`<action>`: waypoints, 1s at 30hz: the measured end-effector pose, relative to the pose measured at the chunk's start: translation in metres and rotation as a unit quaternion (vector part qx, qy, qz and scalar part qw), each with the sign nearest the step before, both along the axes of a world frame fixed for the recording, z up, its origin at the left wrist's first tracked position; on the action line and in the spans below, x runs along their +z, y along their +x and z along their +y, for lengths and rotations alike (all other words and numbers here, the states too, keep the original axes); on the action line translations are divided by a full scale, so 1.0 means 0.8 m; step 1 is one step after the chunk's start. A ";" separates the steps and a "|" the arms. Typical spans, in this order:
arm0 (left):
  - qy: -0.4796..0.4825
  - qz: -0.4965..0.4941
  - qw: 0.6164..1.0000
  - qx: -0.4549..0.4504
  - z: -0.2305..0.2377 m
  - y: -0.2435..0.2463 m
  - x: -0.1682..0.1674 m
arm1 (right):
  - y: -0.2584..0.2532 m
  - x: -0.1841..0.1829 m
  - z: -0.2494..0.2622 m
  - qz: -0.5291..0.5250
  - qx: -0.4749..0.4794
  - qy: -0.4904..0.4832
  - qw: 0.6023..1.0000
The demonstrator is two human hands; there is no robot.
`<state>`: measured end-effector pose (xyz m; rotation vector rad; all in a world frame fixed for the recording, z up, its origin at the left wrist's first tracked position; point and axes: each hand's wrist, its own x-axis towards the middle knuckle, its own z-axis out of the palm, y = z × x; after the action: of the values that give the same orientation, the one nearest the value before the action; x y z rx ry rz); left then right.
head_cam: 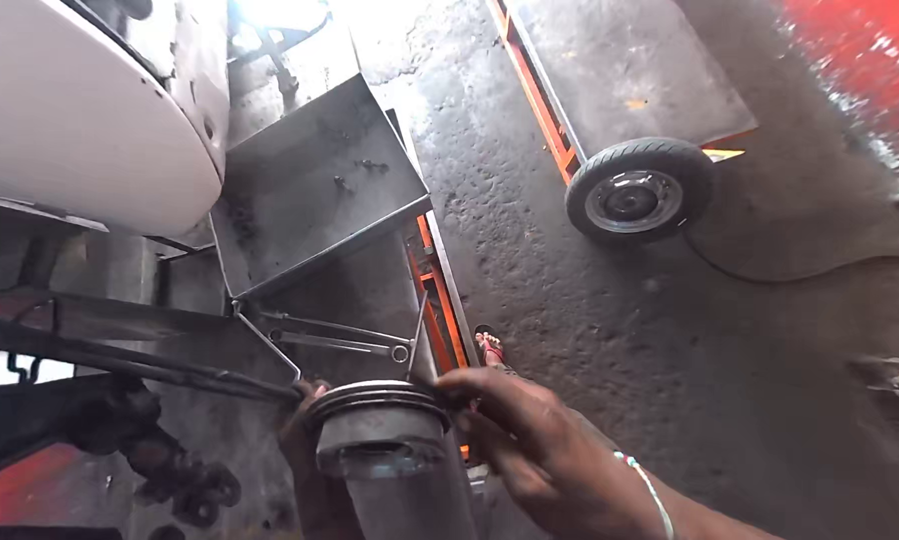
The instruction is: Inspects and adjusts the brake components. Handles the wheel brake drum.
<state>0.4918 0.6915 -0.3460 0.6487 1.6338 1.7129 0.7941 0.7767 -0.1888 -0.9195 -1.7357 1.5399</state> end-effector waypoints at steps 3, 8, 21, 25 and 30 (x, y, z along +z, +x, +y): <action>-0.025 -0.030 0.999 0.003 0.024 0.026 0.049 | -0.011 -0.006 -0.016 -0.014 0.017 0.039 0.999; 0.014 -0.045 0.997 -0.062 0.014 0.005 0.024 | -0.015 -0.024 -0.022 -0.099 -0.001 0.165 0.981; 0.026 -0.077 0.996 -0.018 0.025 0.027 0.042 | -0.035 -0.027 -0.032 -0.076 -0.064 0.135 0.986; 0.016 -0.063 0.998 -0.020 0.027 0.031 0.042 | -0.057 -0.018 -0.009 -0.097 -0.056 0.165 0.980; 0.058 -0.086 0.993 -0.061 0.026 0.022 0.031 | -0.040 -0.028 -0.025 -0.075 -0.058 0.188 0.977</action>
<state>0.5090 0.7125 -0.3212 0.6247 1.3571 1.7334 0.7623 0.7564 -0.2113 -0.9384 -1.9538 1.0385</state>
